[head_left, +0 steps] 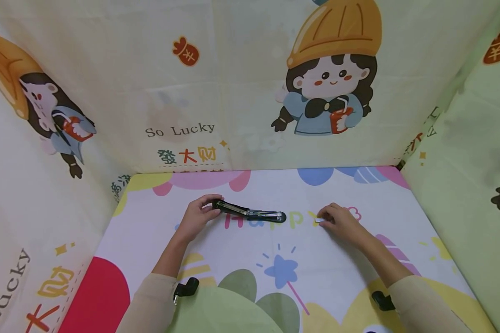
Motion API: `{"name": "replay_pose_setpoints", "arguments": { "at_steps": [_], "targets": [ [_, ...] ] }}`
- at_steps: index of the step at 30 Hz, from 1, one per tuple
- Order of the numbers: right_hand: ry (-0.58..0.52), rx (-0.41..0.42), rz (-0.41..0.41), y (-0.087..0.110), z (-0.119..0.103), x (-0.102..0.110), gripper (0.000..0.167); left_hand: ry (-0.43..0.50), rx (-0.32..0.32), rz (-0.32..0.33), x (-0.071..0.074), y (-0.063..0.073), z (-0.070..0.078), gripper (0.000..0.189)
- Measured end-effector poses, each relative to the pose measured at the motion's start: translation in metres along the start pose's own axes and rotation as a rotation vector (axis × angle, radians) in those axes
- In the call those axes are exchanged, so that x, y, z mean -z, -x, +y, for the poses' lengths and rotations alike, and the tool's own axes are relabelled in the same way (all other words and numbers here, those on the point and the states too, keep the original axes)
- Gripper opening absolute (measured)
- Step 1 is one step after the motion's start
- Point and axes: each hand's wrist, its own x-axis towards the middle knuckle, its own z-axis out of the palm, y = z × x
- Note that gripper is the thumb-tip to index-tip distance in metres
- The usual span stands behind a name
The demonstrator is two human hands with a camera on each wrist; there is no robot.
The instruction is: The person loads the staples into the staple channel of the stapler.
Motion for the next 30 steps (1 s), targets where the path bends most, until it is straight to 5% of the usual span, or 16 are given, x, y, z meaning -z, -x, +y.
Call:
{"name": "replay_pose_setpoints", "arguments": {
  "at_steps": [8,24,30],
  "targets": [
    [0.017,0.033,-0.014,0.0,0.001,0.001,0.013,-0.016,0.012,0.0,0.0,0.001,0.0,0.043],
    [0.137,0.226,0.029,-0.009,-0.005,0.001,0.016,-0.035,0.029,0.004,0.002,0.001,0.0,0.04],
    [0.132,0.195,-0.007,-0.017,-0.014,0.001,0.015,-0.052,0.023,-0.008,0.003,-0.001,-0.002,0.041]
  ]
}}
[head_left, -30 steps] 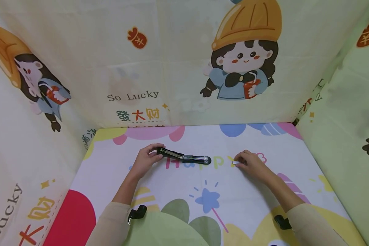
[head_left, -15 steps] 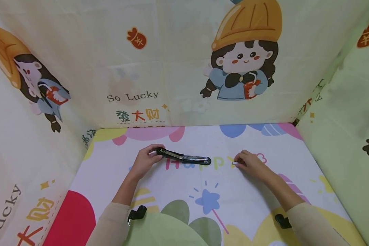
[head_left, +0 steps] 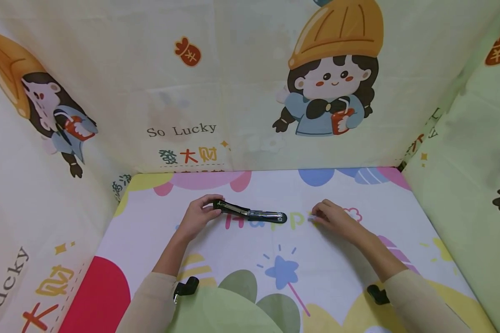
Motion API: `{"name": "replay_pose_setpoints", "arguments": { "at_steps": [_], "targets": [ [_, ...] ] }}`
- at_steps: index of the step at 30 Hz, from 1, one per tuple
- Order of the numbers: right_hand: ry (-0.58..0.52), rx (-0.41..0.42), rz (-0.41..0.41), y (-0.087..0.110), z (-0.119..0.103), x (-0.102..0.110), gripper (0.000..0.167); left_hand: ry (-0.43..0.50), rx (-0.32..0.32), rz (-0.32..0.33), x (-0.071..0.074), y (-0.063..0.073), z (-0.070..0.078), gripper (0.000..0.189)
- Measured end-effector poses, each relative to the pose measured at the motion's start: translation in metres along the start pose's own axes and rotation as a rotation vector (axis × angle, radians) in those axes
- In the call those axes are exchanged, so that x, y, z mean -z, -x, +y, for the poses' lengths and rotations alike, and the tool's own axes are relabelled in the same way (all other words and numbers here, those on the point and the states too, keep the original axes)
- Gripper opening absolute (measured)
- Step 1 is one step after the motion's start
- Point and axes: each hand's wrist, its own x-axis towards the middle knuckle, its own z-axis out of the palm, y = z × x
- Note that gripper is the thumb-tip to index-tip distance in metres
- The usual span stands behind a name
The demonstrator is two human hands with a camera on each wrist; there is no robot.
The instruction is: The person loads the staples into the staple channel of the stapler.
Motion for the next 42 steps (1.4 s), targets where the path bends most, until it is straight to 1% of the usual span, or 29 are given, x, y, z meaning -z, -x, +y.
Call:
{"name": "replay_pose_setpoints", "arguments": {
  "at_steps": [5,10,19,26,29,36,42],
  "targets": [
    [-0.011,-0.025,-0.043,-0.011,-0.007,0.0,0.014,-0.003,0.005,-0.003,-0.001,0.0,0.001,0.042],
    [-0.032,-0.023,-0.06,-0.021,-0.015,-0.001,0.013,-0.014,0.0,-0.001,0.0,-0.001,0.002,0.042],
    [-0.078,0.022,-0.058,-0.039,-0.03,-0.004,0.012,-0.01,-0.013,-0.009,0.0,-0.001,0.002,0.043],
    [-0.084,-0.005,-0.094,-0.054,-0.045,-0.01,0.015,-0.003,-0.008,-0.013,-0.001,-0.001,0.002,0.043],
    [-0.091,-0.004,-0.108,-0.062,-0.052,-0.014,0.016,0.001,-0.005,-0.011,-0.001,-0.001,0.003,0.043],
    [-0.07,0.015,-0.166,-0.077,-0.065,-0.025,0.016,-0.005,-0.011,-0.011,0.0,0.0,0.003,0.043],
    [-0.051,0.054,-0.199,-0.088,-0.074,-0.03,0.016,-0.012,0.006,-0.004,0.0,0.001,0.004,0.042]
  ]
}}
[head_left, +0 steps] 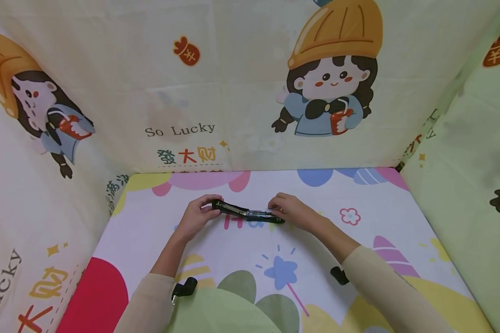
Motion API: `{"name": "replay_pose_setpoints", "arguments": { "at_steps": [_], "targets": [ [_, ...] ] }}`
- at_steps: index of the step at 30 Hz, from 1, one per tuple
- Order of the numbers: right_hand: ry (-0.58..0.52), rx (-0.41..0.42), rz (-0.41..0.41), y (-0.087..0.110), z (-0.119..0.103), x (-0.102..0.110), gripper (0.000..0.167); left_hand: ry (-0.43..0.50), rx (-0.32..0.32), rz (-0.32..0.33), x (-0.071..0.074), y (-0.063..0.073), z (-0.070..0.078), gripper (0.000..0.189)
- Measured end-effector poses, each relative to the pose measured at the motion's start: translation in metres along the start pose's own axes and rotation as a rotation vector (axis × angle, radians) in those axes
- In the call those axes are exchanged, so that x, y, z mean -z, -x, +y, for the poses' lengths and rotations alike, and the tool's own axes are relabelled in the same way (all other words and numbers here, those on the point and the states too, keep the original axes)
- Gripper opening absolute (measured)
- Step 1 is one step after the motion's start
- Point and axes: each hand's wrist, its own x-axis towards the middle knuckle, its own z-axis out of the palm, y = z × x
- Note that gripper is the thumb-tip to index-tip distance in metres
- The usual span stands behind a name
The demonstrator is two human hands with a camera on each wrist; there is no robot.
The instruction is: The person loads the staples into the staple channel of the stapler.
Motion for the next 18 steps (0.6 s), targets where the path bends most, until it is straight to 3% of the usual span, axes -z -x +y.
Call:
{"name": "replay_pose_setpoints", "arguments": {
  "at_steps": [18],
  "targets": [
    [0.077,0.071,-0.007,-0.019,-0.01,-0.014,0.013,-0.009,-0.004,-0.005,0.0,-0.001,0.002,0.044]
  ]
}}
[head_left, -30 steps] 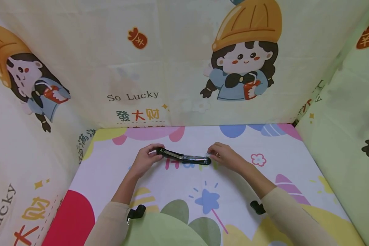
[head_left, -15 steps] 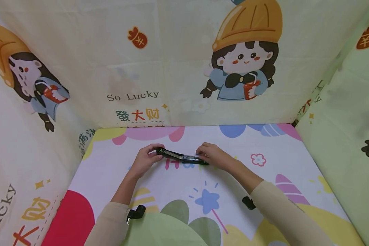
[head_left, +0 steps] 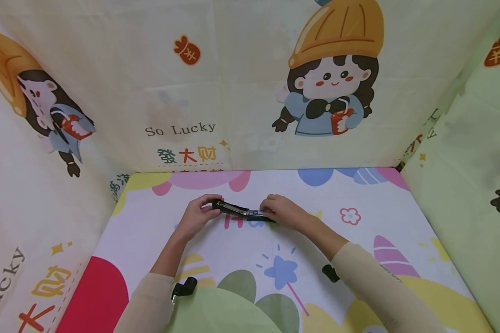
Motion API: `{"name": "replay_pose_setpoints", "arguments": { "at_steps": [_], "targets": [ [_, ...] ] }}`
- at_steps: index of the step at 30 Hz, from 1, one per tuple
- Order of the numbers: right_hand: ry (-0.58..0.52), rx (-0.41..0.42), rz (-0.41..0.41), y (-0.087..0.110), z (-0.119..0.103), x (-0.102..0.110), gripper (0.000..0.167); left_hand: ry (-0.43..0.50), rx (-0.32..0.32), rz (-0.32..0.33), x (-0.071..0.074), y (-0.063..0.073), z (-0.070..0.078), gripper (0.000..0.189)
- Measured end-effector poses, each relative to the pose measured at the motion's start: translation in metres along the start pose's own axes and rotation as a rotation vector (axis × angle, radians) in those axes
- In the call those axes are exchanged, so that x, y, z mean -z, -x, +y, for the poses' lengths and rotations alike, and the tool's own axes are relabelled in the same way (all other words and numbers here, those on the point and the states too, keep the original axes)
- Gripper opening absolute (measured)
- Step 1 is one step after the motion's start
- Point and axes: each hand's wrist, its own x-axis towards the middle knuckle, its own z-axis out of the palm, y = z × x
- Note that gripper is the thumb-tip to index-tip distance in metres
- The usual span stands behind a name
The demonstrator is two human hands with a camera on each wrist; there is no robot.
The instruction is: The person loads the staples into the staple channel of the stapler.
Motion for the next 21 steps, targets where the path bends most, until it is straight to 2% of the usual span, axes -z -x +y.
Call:
{"name": "replay_pose_setpoints", "arguments": {
  "at_steps": [13,21],
  "targets": [
    [0.035,0.012,0.013,-0.0027,-0.0017,-0.0056,0.012,-0.011,-0.001,0.006,-0.0006,0.001,0.0001,0.044],
    [0.019,-0.022,0.001,-0.0022,-0.0022,-0.0081,0.007,-0.015,-0.003,0.0,-0.0006,0.0007,0.0013,0.045]
  ]
}}
